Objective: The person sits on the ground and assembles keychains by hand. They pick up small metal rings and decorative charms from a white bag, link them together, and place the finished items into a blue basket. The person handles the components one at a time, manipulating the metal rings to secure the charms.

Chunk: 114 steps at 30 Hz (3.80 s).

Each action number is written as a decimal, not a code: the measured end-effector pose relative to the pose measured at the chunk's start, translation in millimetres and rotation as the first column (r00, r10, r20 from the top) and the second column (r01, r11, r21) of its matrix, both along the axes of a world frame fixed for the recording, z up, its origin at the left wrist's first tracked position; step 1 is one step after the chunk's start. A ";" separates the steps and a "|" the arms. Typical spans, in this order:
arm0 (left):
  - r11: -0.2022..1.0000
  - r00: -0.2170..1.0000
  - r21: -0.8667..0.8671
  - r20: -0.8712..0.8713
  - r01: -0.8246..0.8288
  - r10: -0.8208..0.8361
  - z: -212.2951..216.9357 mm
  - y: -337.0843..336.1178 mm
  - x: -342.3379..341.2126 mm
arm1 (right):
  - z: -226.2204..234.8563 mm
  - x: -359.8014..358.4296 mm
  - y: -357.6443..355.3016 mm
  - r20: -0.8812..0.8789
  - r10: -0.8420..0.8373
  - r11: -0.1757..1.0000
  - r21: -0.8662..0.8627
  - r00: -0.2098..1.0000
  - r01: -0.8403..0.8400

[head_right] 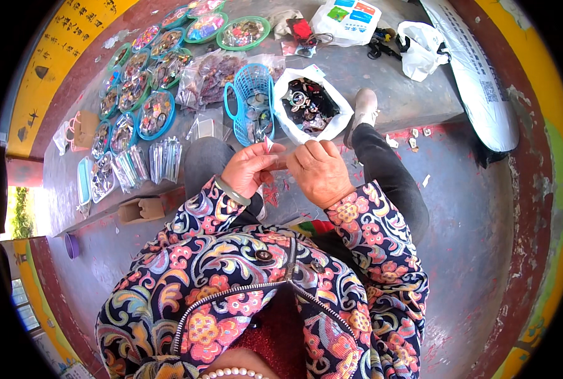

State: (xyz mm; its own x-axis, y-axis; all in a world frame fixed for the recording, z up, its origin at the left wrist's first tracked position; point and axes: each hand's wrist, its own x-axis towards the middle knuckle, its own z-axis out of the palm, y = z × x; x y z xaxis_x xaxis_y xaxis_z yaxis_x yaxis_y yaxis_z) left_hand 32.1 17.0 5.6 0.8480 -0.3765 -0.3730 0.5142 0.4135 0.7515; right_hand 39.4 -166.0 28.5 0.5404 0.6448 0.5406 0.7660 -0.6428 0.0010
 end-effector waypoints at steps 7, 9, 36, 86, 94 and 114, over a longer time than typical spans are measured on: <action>0.999 0.997 0.044 -0.078 -0.004 0.008 -6.2 -1.1 0.9 | -2.0 -1.8 3.7 0.041 0.119 0.993 -0.013 0.992 -0.119; 0.998 0.995 0.056 -0.100 -0.018 0.023 -10.4 -0.8 1.6 | -0.8 -0.5 3.5 -0.062 0.144 0.989 -0.009 0.988 -0.144; 0.924 0.942 0.368 0.262 0.103 -0.209 -5.8 7.6 1.4 | -10.3 13.2 -10.9 -0.906 0.418 0.844 0.413 0.062 0.341; 0.770 0.804 0.637 0.435 0.044 -0.406 -5.5 3.9 -4.7 | -3.8 8.4 -6.8 -0.895 0.420 0.825 0.446 0.152 0.347; 0.955 0.960 0.273 0.215 0.117 -0.179 -1.3 -2.5 -5.2 | -12.8 12.6 -9.4 -0.831 0.526 0.540 0.490 0.180 0.685; 0.946 0.975 0.320 0.223 -0.052 -0.022 -4.9 6.2 0.7 | -17.2 9.8 -7.2 -0.841 0.461 0.606 0.533 0.284 0.590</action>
State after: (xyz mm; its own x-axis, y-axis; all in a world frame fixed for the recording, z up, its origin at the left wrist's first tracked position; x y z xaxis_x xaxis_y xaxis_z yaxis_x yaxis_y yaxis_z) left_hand 32.7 23.3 0.7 0.9273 -0.2541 -0.2751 0.3160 0.1369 0.9388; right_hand 49.2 -173.2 11.2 0.9427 0.2901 -0.1648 -0.1609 -0.0373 -0.9863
